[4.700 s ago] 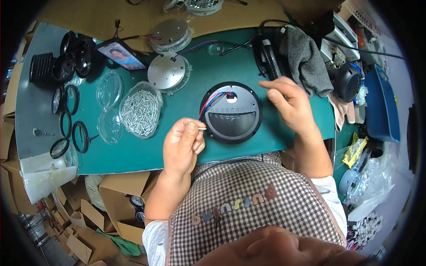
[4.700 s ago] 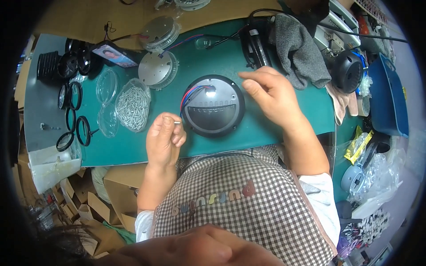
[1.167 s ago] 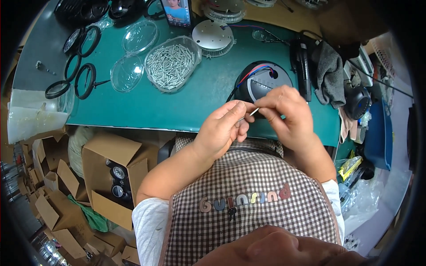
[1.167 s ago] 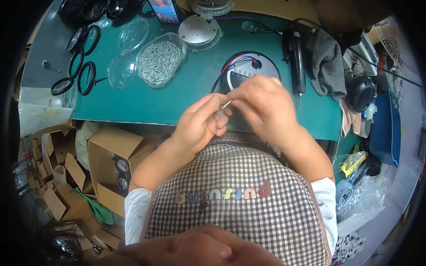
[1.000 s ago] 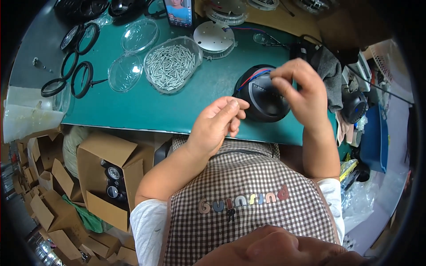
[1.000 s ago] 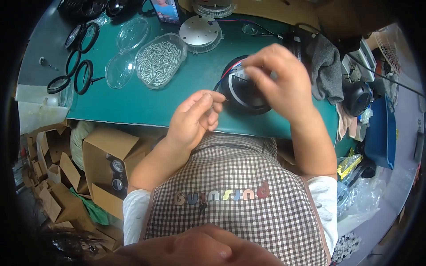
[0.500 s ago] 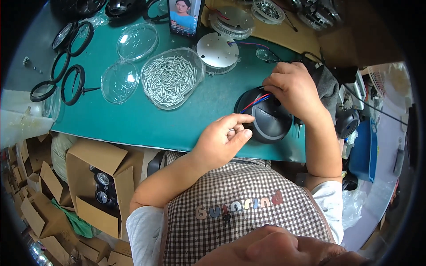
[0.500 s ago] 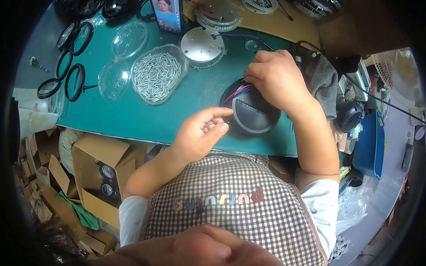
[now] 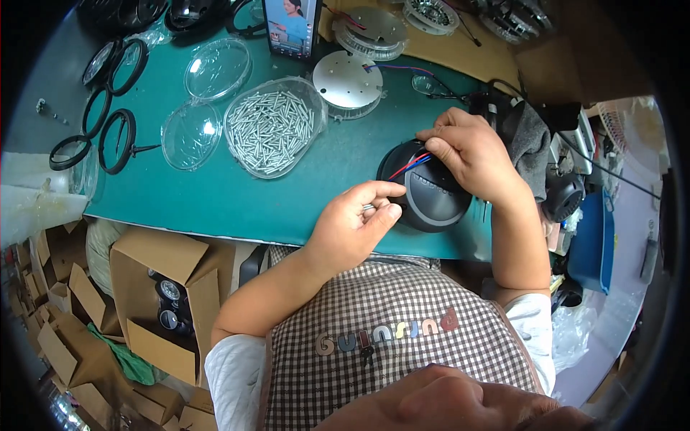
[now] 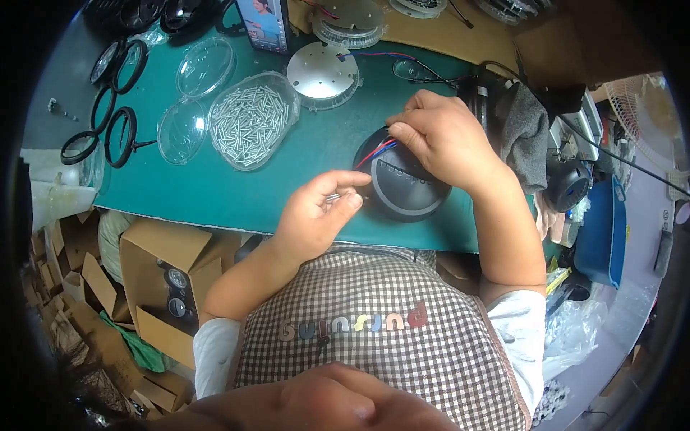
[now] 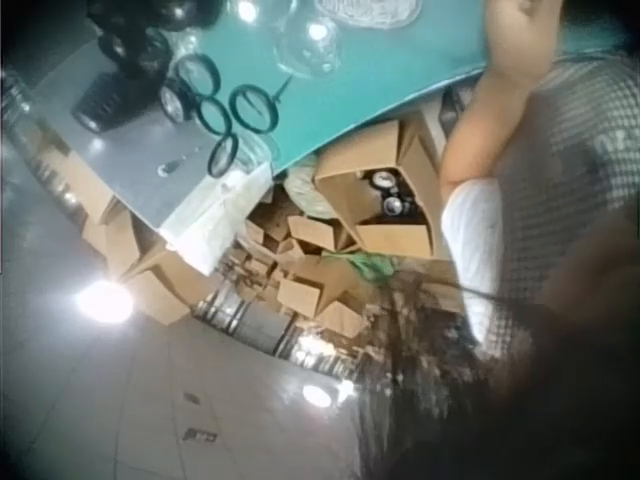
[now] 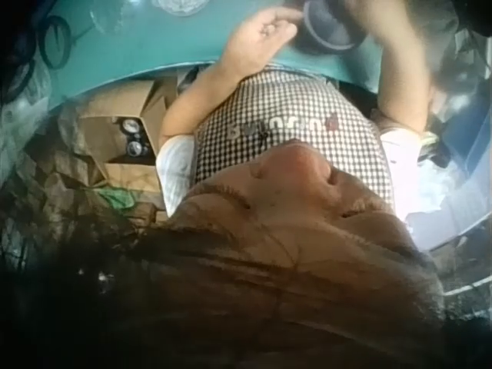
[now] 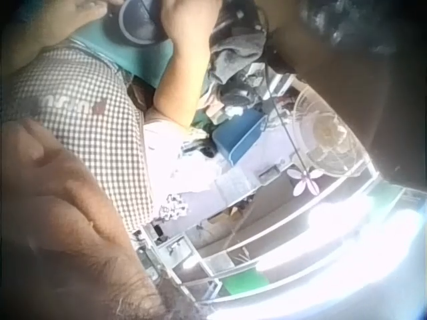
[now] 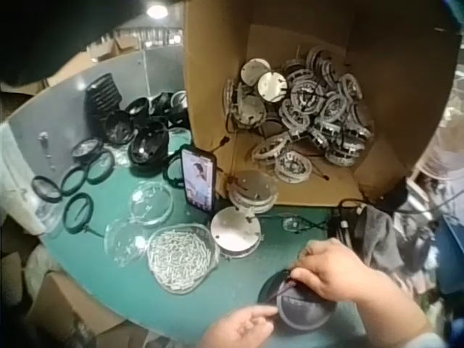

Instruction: The person assembles a round light fixture by attaching an LED module, plastic housing, and lens with screws, using an electric screwdriver.

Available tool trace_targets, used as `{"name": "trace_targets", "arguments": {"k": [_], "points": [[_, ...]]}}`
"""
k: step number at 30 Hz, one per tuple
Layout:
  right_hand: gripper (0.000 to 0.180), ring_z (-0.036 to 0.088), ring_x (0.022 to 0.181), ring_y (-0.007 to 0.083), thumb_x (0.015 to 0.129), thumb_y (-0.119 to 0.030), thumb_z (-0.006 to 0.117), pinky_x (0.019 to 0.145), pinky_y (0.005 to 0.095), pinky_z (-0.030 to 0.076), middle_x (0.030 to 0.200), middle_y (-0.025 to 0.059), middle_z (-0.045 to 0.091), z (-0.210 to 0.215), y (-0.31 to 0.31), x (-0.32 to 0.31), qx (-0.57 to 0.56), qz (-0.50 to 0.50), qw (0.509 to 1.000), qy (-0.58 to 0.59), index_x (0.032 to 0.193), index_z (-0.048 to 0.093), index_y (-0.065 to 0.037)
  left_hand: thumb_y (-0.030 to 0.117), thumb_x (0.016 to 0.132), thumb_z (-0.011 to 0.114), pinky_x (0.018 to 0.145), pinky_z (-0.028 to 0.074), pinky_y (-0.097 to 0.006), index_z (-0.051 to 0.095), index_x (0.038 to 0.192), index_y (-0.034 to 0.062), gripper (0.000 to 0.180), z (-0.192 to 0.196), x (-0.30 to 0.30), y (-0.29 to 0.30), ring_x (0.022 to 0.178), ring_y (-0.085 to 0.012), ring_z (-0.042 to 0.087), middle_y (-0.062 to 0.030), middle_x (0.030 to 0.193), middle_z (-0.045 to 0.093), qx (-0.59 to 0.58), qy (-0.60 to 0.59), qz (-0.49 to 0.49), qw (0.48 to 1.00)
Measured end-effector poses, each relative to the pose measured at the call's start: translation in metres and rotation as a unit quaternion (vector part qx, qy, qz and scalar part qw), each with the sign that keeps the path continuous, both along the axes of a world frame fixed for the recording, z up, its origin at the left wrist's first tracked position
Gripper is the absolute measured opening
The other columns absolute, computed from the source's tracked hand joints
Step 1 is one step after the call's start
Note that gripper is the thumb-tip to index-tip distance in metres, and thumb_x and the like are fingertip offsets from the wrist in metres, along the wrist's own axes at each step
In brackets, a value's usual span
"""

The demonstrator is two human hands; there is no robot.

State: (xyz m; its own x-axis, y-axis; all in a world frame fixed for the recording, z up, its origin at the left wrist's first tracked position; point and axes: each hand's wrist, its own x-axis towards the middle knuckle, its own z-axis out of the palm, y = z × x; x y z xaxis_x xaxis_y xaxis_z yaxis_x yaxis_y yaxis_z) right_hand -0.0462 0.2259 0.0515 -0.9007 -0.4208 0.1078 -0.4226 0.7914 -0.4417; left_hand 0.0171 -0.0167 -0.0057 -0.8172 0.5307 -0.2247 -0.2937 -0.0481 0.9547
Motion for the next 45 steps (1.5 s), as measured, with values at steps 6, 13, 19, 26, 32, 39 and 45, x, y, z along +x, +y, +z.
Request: {"name": "trace_targets", "arguments": {"k": [6, 13, 19, 26, 32, 39, 45], "points": [[0.021, 0.063, 0.083, 0.0314, 0.087, -0.026, 0.071, 0.074, 0.042, 0.049, 0.091, 0.0096, 0.065, 0.003, -0.001, 0.009, -0.039, -0.021, 0.997, 0.059, 0.099, 0.077, -0.01, 0.013, 0.099, 0.062, 0.084, 0.049, -0.023, 0.062, 0.127, 0.0009, 0.03, -0.002, 0.003, 0.0, 0.092, -0.0065, 0.058, -0.0016, 0.102, 0.064, 0.005, -0.008, 0.004, 1.0], [0.027, 0.062, 0.088, 0.0292, 0.084, -0.031, 0.074, 0.078, 0.0405, 0.047, 0.096, 0.0087, 0.064, -0.001, 0.005, 0.012, -0.011, 0.024, 0.998, 0.05, 0.104, 0.077, -0.013, 0.013, 0.1, 0.06, 0.085, 0.049, -0.024, 0.062, 0.126, 0.0006, 0.029, -0.001, 0.001, 0.001, 0.093, -0.0067, 0.058, -0.0015, 0.102, 0.064, 0.013, 0.001, 0.005, 1.0], [0.036, 0.061, 0.095, 0.0312, 0.082, -0.036, 0.075, 0.084, 0.042, 0.047, 0.103, 0.0099, 0.065, 0.002, 0.005, 0.013, 0.046, -0.014, 0.996, 0.07, 0.108, 0.075, -0.011, 0.012, 0.1, 0.059, 0.084, 0.047, -0.023, 0.062, 0.126, 0.0005, 0.029, -0.002, 0.0, -0.001, 0.091, -0.0059, 0.057, -0.0005, 0.102, 0.064, 0.011, 0.012, 0.014, 1.0], [0.043, 0.061, 0.102, 0.0325, 0.082, -0.035, 0.076, 0.09, 0.0418, 0.047, 0.109, 0.0124, 0.065, 0.0, 0.003, 0.02, 0.024, 0.007, 0.999, 0.029, 0.116, 0.072, -0.01, 0.01, 0.099, 0.059, 0.082, 0.047, -0.022, 0.062, 0.125, 0.0007, 0.028, 0.002, 0.001, -0.002, 0.091, -0.0053, 0.056, 0.0, 0.101, 0.064, 0.01, -0.004, 0.017, 1.0], [0.044, 0.063, 0.097, 0.0314, 0.075, -0.028, 0.081, 0.087, 0.0399, 0.05, 0.108, 0.0126, 0.066, 0.009, -0.009, 0.043, -0.082, -0.051, 0.986, 0.138, 0.113, 0.072, -0.008, 0.048, 0.106, 0.04, 0.092, 0.051, -0.031, 0.042, 0.144, -0.0045, 0.064, -0.008, -0.002, -0.003, 0.107, -0.0211, 0.061, -0.0185, 0.128, 0.058, 0.263, -0.148, 0.065, 0.951], [0.035, 0.06, 0.079, 0.025, 0.067, -0.024, 0.086, 0.072, 0.037, 0.044, 0.088, 0.0045, 0.064, -0.006, -0.056, 0.078, -0.106, 0.057, 0.978, 0.168, 0.094, 0.069, -0.01, 0.088, 0.085, 0.02, 0.122, 0.02, -0.052, 0.006, 0.158, -0.0029, 0.117, 0.015, 0.008, 0.009, 0.151, -0.0384, 0.017, -0.0284, 0.162, 0.012, 0.328, -0.131, 0.06, 0.933], [0.033, 0.063, 0.081, 0.0229, 0.071, -0.025, 0.084, 0.074, 0.0379, 0.045, 0.09, 0.0031, 0.067, -0.018, -0.067, 0.087, -0.064, -0.001, 0.988, 0.139, 0.096, 0.068, -0.011, 0.081, 0.091, 0.02, 0.122, 0.017, -0.048, 0.0, 0.157, -0.0038, 0.109, 0.011, 0.021, 0.011, 0.152, -0.0379, 0.011, -0.0295, 0.163, 0.005, 0.348, -0.107, 0.032, 0.931]]}}
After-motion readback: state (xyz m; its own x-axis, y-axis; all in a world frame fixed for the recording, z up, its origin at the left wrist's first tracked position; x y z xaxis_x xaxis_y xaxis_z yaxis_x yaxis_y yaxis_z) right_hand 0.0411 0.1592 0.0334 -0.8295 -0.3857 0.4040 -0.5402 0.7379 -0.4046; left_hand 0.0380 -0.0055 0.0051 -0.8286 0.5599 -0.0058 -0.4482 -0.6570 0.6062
